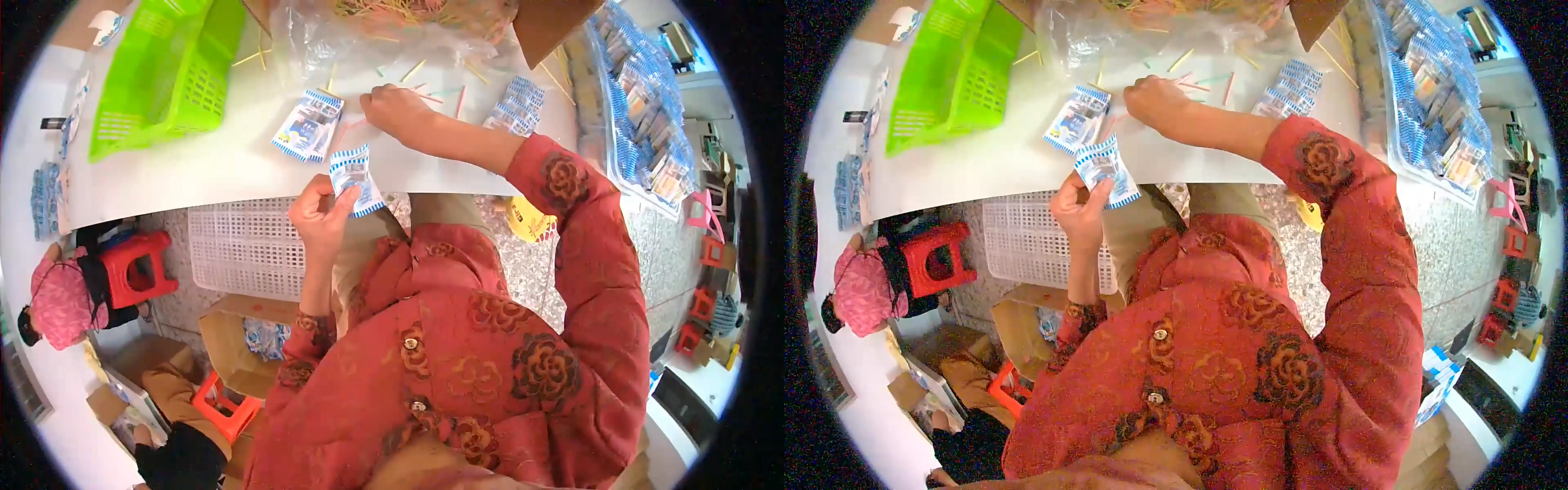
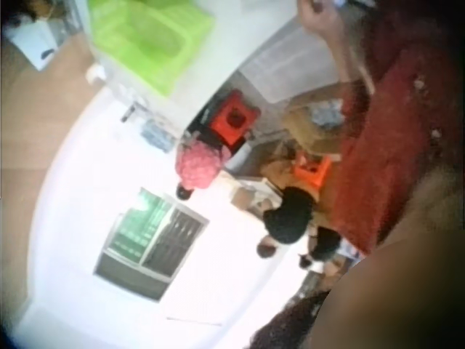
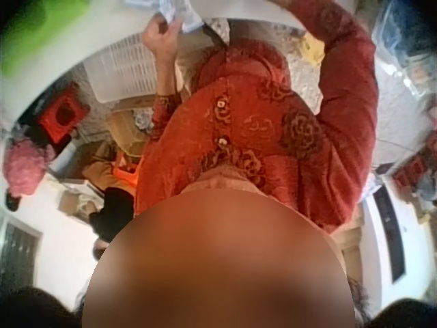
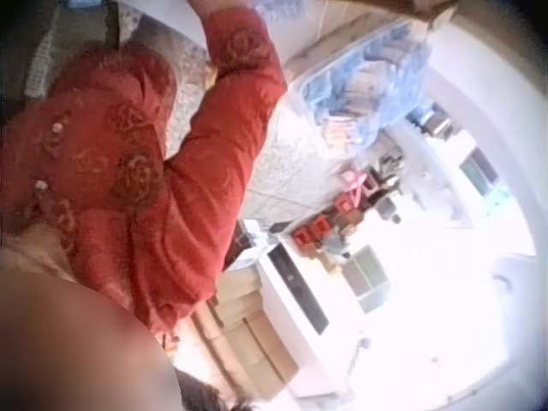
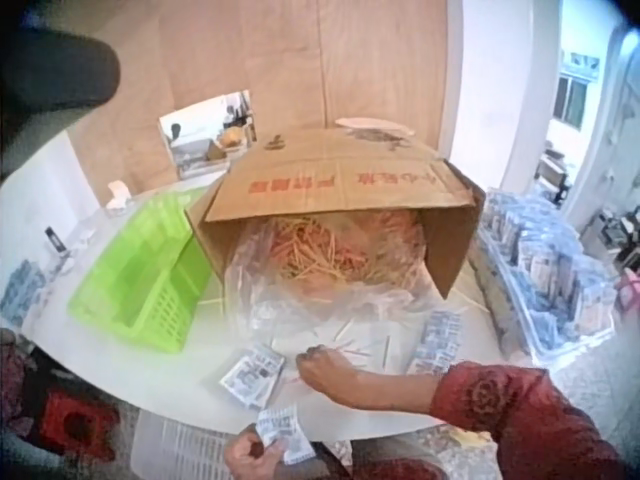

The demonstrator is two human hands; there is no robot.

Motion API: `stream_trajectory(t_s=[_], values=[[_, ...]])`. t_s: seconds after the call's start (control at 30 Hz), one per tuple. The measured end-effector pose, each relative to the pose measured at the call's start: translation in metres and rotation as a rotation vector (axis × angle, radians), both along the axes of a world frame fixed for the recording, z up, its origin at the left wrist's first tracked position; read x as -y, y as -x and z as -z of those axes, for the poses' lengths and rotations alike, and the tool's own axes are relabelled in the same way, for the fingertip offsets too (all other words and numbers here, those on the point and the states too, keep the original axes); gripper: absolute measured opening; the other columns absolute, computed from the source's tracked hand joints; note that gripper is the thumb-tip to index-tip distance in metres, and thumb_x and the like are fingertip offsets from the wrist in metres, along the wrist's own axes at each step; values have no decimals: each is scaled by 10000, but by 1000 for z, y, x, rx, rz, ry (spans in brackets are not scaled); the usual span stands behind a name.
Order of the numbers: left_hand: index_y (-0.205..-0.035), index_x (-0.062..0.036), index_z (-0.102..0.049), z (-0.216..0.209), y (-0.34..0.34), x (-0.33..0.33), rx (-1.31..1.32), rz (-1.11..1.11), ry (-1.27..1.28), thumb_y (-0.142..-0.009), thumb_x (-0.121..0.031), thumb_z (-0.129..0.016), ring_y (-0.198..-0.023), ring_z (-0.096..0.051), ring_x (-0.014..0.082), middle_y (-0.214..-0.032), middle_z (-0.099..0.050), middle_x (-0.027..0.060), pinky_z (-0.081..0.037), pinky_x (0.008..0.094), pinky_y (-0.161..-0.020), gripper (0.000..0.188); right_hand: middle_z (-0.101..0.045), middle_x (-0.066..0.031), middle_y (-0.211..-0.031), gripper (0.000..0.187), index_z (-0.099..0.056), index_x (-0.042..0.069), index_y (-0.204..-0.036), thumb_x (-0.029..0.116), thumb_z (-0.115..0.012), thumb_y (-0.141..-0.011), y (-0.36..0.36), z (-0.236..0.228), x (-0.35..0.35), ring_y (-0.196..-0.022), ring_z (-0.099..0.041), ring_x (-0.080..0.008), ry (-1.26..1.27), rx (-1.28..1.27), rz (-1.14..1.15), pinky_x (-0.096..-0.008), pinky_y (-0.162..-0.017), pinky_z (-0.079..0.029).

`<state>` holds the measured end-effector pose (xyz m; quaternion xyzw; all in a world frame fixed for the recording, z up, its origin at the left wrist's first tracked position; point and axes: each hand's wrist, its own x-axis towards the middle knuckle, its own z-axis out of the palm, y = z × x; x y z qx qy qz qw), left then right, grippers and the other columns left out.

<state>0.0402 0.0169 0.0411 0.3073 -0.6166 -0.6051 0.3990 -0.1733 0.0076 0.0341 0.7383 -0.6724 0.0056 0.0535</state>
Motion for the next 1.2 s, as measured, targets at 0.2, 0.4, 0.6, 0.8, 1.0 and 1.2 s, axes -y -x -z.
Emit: stream_trajectory(t_s=[0.2, 0.4, 0.6, 0.8, 1.0, 1.2], values=[[-780, 42, -590, 1, 1, 0, -46, 14, 0, -762, 54, -683, -662, -483, 61, -740, -567, 17, -391, 200, -585, 96, -643, -177, -816, 140, -626, 7, -794, -3, -629, -654, 22, -6, -9, -813, -646, -311, 2, 149, 10, -374, -690, -531], [-785, 39, -593, -2, 4, 0, -62, 17, -24, -768, 41, -682, -666, -484, 60, -747, -571, 14, -393, 202, -590, 90, -648, -103, -811, 72, -564, -9, -724, 20, -565, -789, 72, -30, -13, -677, -625, -200, 92, 810, 87, -317, -595, -522], [-777, 31, -590, -4, 13, 1, -31, 64, 7, -771, 32, -682, -659, -481, 57, -740, -568, 15, -395, 207, -592, 92, -603, -36, -735, 142, -545, -22, -732, 67, -596, -830, 73, -12, -40, -634, -553, -68, 135, 1080, 256, -227, -524, -483], [-781, 35, -604, -1, 28, 5, -121, 118, 56, -756, 32, -697, -667, -508, 66, -759, -602, 30, -397, 206, -587, 95, -635, -54, -712, 98, -619, -7, -825, 90, -602, -830, 74, -14, -51, -588, -585, -86, 251, 1118, 242, -247, -528, -498], [-777, 27, -633, -5, 37, 9, -118, 163, 100, -730, 38, -708, -681, -534, 70, -777, -632, 34, -410, 202, -607, 89, -635, -52, -883, 41, -625, 3, -860, 38, -622, -838, 36, -120, -81, -712, -588, -67, 208, 1486, 131, -232, -611, -503], [-783, 16, -645, -12, 43, 2, -104, 192, 71, -725, 37, -706, -702, -545, 66, -778, -637, 26, -419, 202, -637, 87, -623, -115, -859, 233, -628, 16, -903, -49, -684, -687, 18, -121, -94, -775, -638, -262, 575, 694, -357, -292, -607, -530]])
